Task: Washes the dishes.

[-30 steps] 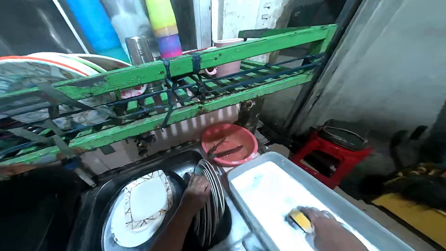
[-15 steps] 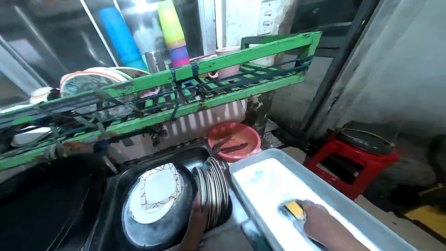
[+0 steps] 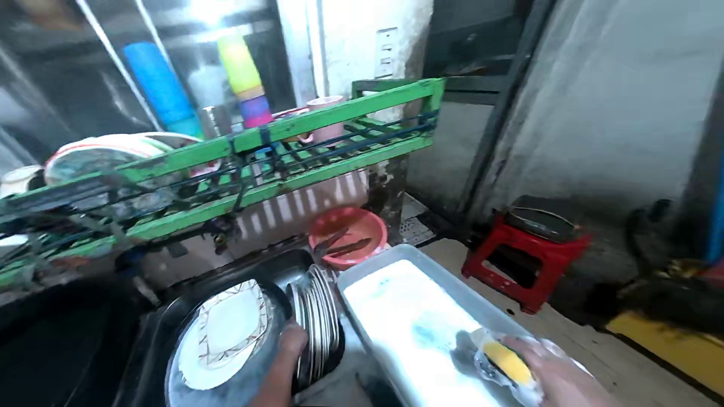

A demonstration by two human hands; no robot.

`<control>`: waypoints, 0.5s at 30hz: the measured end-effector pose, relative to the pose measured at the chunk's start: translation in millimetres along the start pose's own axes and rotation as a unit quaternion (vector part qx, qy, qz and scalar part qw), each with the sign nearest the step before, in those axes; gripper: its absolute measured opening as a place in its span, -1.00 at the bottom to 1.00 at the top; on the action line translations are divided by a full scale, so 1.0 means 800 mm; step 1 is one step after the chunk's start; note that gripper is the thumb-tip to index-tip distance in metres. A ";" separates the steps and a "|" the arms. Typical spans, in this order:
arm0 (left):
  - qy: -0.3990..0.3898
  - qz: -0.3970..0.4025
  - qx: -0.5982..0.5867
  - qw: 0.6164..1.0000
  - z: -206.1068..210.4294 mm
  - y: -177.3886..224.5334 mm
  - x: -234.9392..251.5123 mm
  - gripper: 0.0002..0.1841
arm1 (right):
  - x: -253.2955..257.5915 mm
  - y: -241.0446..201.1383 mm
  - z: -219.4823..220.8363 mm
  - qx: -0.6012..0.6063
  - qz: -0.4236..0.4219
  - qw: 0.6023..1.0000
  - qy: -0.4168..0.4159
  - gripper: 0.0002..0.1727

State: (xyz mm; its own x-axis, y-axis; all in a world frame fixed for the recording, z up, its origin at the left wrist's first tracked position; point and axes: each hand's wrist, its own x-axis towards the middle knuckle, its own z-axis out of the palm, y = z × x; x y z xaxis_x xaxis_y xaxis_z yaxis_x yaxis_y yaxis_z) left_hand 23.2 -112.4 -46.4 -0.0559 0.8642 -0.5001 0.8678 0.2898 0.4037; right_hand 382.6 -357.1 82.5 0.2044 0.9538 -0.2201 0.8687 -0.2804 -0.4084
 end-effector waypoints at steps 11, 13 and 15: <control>0.098 0.048 -0.161 0.981 -0.065 0.005 -0.027 -0.60 | 0.021 0.026 0.040 -0.018 0.022 0.998 -0.061 -0.25; 0.132 0.055 -0.226 0.964 -0.094 -0.003 -0.042 -0.62 | 0.023 0.026 0.040 -0.021 0.020 0.997 -0.072 -0.24; 0.150 0.075 -0.274 0.947 -0.123 -0.004 -0.070 -0.63 | 0.024 0.026 0.040 -0.018 0.020 0.997 -0.076 -0.24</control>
State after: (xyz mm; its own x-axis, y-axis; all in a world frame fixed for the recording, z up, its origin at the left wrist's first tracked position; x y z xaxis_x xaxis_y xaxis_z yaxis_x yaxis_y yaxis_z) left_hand -24.6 -121.0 55.5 -0.1613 0.9667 -0.1987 0.4949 0.2535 0.8312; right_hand 390.4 -348.2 41.4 0.1702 0.9142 -0.3678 0.8773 -0.3105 -0.3659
